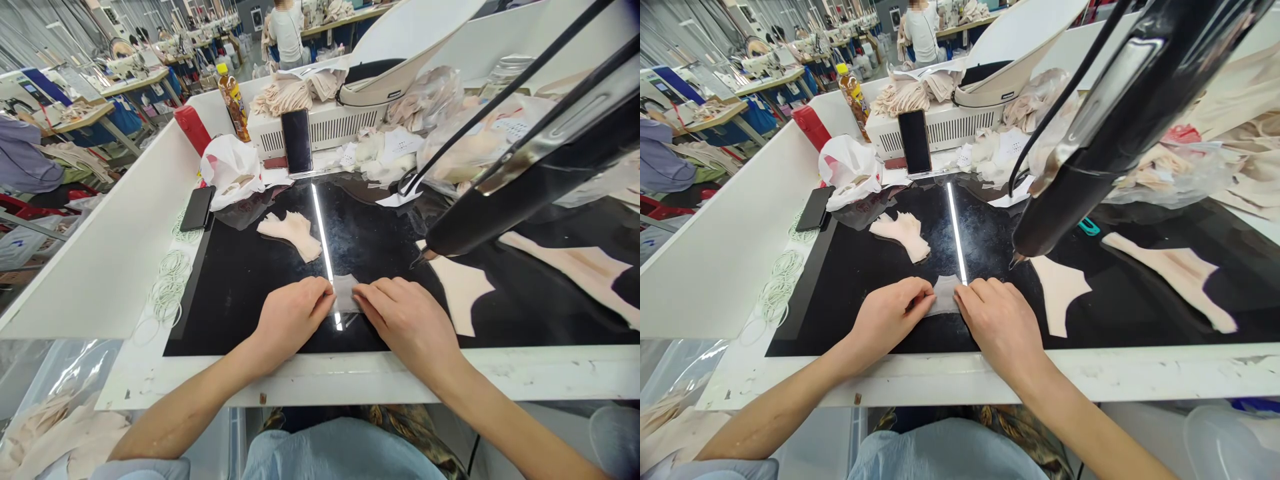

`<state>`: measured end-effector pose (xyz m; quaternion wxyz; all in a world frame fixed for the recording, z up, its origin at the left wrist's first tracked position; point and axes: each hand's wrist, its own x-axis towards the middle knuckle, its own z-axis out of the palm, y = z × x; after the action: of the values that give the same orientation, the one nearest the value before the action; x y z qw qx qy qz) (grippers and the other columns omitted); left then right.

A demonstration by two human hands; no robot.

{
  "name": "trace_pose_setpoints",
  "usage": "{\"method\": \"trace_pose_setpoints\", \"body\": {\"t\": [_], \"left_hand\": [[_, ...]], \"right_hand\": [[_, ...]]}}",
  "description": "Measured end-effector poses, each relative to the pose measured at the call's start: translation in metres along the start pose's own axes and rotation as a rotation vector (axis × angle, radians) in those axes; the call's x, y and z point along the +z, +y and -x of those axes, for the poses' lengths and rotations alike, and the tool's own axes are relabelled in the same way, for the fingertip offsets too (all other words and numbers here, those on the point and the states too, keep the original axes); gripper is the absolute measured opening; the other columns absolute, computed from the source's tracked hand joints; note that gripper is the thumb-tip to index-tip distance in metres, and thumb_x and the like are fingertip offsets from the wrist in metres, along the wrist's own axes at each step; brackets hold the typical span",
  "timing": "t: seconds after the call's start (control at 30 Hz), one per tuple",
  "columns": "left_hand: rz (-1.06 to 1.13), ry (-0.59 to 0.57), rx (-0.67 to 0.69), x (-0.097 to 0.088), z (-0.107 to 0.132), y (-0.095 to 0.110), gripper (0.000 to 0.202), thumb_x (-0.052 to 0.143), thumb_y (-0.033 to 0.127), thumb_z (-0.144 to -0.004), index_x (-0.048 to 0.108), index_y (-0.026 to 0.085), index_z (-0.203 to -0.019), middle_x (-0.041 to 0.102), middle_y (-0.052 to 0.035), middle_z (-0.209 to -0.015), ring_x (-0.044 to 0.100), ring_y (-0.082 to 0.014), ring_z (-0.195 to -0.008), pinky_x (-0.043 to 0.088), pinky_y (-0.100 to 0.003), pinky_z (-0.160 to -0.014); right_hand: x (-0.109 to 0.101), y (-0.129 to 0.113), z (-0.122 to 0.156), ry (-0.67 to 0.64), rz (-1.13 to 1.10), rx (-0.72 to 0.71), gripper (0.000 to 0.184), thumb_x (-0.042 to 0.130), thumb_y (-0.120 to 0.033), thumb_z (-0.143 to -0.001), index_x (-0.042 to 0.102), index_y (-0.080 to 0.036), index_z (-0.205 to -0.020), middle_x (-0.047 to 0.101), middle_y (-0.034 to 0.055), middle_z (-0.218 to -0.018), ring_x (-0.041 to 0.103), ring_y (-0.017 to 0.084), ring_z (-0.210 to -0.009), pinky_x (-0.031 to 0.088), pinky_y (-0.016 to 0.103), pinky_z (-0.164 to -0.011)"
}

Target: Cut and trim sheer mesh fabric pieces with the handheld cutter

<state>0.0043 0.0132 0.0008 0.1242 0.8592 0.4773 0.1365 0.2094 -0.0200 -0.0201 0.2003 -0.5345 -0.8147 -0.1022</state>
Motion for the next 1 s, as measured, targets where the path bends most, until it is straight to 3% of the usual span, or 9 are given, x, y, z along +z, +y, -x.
{"method": "trace_pose_setpoints", "body": {"t": [1.0], "left_hand": [[-0.097, -0.023, 0.033, 0.0032, 0.0005, -0.0027, 0.018, 0.05, 0.035, -0.103, 0.06, 0.024, -0.095, 0.067, 0.0046, -0.084, 0.062, -0.0137, -0.072, 0.035, -0.028, -0.062]], "right_hand": [[0.0001, 0.0002, 0.0006, 0.014, 0.025, -0.005, 0.019, 0.055, -0.025, -0.099, 0.071, -0.019, -0.092, 0.061, 0.0007, -0.069, 0.05, 0.018, -0.068, 0.026, 0.034, -0.065]]}}
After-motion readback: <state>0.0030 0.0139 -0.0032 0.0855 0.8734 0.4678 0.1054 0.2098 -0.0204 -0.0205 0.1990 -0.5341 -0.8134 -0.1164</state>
